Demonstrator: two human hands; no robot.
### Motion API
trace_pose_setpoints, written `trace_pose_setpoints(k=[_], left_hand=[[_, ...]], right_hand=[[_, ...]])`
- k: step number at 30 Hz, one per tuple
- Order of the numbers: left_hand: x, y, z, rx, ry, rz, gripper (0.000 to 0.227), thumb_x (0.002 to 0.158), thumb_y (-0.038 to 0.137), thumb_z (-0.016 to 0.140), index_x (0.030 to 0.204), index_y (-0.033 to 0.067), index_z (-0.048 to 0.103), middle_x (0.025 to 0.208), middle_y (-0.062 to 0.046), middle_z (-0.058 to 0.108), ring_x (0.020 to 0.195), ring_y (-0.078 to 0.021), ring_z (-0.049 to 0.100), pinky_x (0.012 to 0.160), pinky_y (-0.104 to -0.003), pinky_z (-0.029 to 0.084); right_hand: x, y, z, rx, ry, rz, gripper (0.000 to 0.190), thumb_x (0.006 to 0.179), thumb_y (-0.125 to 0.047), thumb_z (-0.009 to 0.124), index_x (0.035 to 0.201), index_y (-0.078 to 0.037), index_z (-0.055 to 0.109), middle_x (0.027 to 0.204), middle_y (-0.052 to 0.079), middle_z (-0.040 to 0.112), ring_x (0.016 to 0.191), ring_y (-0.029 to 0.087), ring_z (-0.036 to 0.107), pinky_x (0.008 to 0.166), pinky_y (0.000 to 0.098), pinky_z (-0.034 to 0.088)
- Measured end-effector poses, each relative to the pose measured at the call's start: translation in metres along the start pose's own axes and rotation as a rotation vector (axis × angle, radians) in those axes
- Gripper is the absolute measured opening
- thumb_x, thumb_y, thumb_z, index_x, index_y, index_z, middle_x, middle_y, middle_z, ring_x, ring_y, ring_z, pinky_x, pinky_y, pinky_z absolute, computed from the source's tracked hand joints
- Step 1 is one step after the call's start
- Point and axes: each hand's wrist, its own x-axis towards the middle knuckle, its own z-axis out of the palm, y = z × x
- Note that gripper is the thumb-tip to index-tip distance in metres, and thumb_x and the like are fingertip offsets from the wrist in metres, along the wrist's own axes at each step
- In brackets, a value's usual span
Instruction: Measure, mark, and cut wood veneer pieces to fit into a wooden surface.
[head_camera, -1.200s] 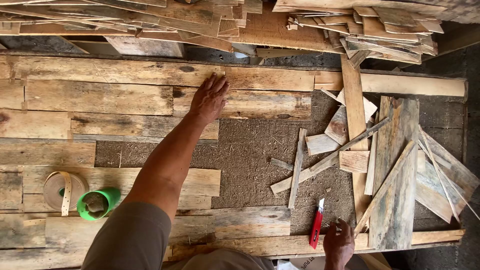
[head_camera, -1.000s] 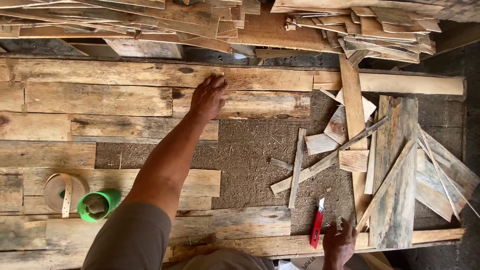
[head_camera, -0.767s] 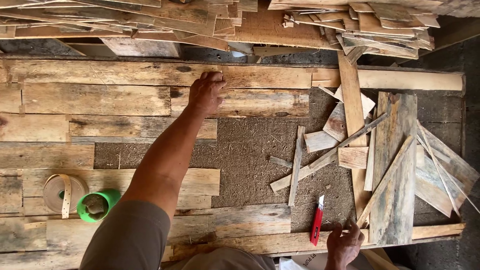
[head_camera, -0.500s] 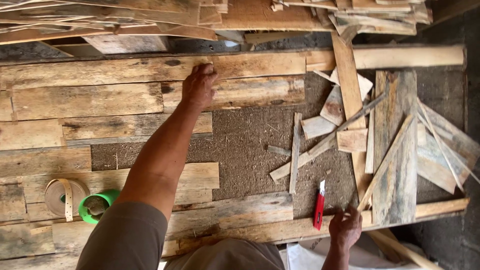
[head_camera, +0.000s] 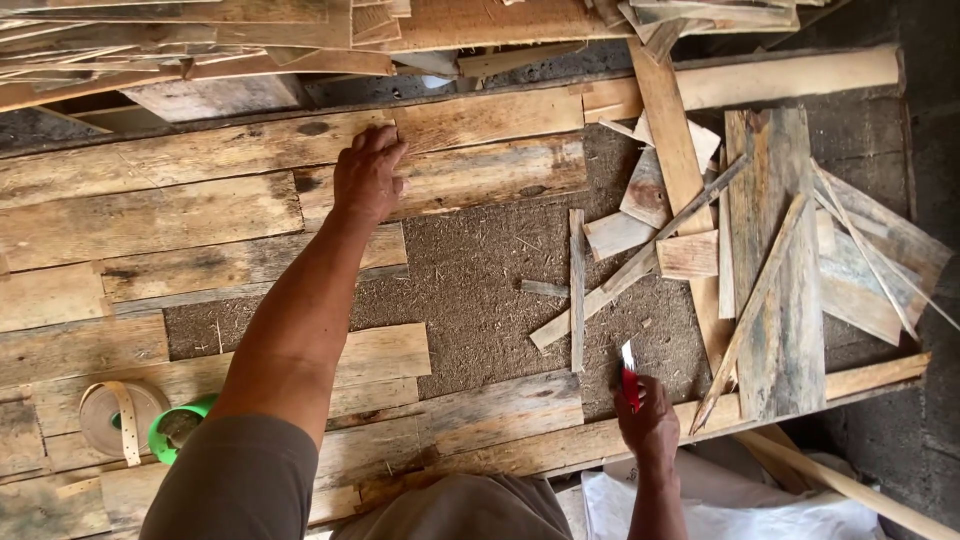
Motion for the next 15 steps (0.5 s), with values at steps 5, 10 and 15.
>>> trace_pose_setpoints(k=[5, 10, 15], left_hand=[[-0.004, 0.004, -0.021, 0.008, 0.095, 0.079, 0.068, 0.076, 0.026, 0.089, 0.138, 0.0137, 0.063, 0.153, -0.008, 0.047, 0.137, -0.0283, 0.042, 0.104, -0.044, 0.046], [0.021, -0.016, 0.008, -0.043, 0.131, 0.077, 0.029, 0.097, 0.011, 0.074, 0.124, 0.0190, 0.074, 0.134, -0.001, 0.063, 0.119, -0.0240, 0.054, 0.093, -0.035, 0.055], [0.040, -0.017, 0.005, 0.042, 0.038, 0.041, 0.035, 0.093, -0.003, 0.067, 0.118, 0.0199, 0.076, 0.137, 0.002, 0.062, 0.115, -0.0224, 0.056, 0.092, -0.035, 0.055]], right_hand=[[0.014, 0.033, 0.025, 0.032, 0.139, -0.101, 0.020, 0.102, -0.028, 0.063, 0.116, -0.012, 0.065, 0.107, 0.013, 0.073, 0.093, 0.031, 0.072, 0.078, 0.0481, 0.059], [0.062, -0.011, 0.010, 0.150, 0.182, -0.232, 0.015, 0.109, -0.025, 0.056, 0.114, -0.012, 0.062, 0.092, 0.014, 0.072, 0.076, 0.029, 0.070, 0.071, 0.0471, 0.057], [0.117, -0.156, -0.034, -0.033, -0.118, -0.398, 0.029, 0.106, -0.025, 0.048, 0.128, -0.020, 0.065, 0.092, 0.008, 0.078, 0.041, 0.018, 0.054, 0.033, 0.0369, 0.041]])
